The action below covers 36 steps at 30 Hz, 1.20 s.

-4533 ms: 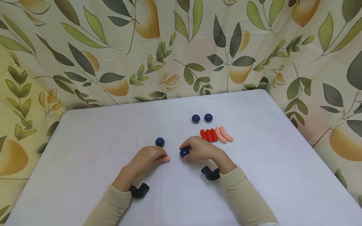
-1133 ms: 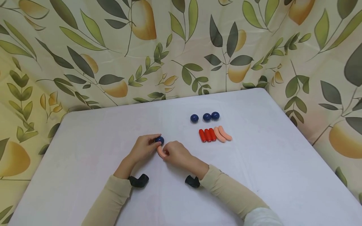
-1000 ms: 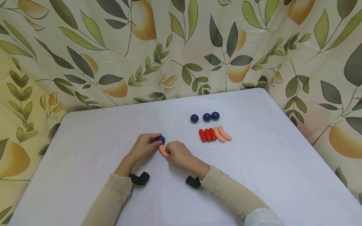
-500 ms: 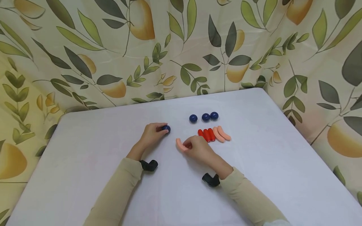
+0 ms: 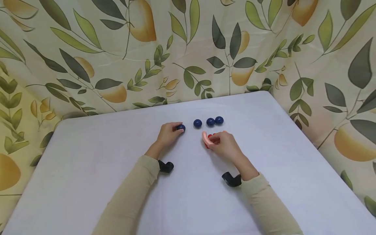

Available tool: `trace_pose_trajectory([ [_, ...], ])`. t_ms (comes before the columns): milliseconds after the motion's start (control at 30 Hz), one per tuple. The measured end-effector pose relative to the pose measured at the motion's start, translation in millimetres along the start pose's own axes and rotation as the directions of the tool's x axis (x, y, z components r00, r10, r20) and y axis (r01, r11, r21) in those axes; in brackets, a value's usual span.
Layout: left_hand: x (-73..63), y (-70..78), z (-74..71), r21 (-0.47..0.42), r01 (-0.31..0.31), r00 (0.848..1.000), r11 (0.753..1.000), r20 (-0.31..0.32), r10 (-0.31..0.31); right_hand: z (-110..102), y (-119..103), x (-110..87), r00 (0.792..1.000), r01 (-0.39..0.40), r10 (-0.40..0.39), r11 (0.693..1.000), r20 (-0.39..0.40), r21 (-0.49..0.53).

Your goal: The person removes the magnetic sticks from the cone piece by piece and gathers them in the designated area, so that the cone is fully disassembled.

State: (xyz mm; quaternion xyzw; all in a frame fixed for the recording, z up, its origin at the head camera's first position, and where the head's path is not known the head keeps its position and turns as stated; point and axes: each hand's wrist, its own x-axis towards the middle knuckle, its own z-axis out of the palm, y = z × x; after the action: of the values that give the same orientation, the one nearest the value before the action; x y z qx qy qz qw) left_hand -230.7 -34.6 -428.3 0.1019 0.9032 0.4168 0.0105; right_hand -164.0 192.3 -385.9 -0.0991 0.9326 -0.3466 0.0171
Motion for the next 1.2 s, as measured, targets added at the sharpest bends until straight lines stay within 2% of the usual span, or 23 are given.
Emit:
trace_pose_trajectory([
  [133,1.5,4.8,10.4,-0.027,-0.004,1.0,1.0,-0.026,0.004,-17,13,3.7,0.996,-0.073,0.071,0.997,0.054,0.033],
  [233,3.2,8.0,17.0,-0.035,-0.027,0.998,0.999,-0.059,0.025,-28,23,4.9,0.988,-0.14,0.138,0.99,0.064,0.035],
  [367,5.5,11.6,24.1,-0.03,-0.036,0.994,0.999,-0.1,0.032,-40,35,5.4,0.98,-0.195,0.193,0.98,0.051,0.035],
  [533,8.3,15.0,30.2,-0.042,-0.024,0.991,0.999,-0.131,0.019,-50,49,5.6,0.981,-0.196,0.196,0.981,-0.002,0.007],
  [667,9.2,18.2,32.2,-0.045,-0.014,0.992,0.999,-0.129,0.008,-53,58,6.2,0.978,-0.21,0.209,0.978,-0.025,-0.02],
  [900,9.4,21.9,34.7,-0.053,-0.003,0.994,0.999,-0.108,-0.003,-54,70,8.5,0.96,-0.279,0.279,0.959,0.008,-0.042],
  [1200,4.0,26.2,36.2,0.0,-0.014,0.992,1.0,-0.125,0.014,-46,75,8.7,0.951,-0.308,0.309,0.95,0.014,-0.051],
])
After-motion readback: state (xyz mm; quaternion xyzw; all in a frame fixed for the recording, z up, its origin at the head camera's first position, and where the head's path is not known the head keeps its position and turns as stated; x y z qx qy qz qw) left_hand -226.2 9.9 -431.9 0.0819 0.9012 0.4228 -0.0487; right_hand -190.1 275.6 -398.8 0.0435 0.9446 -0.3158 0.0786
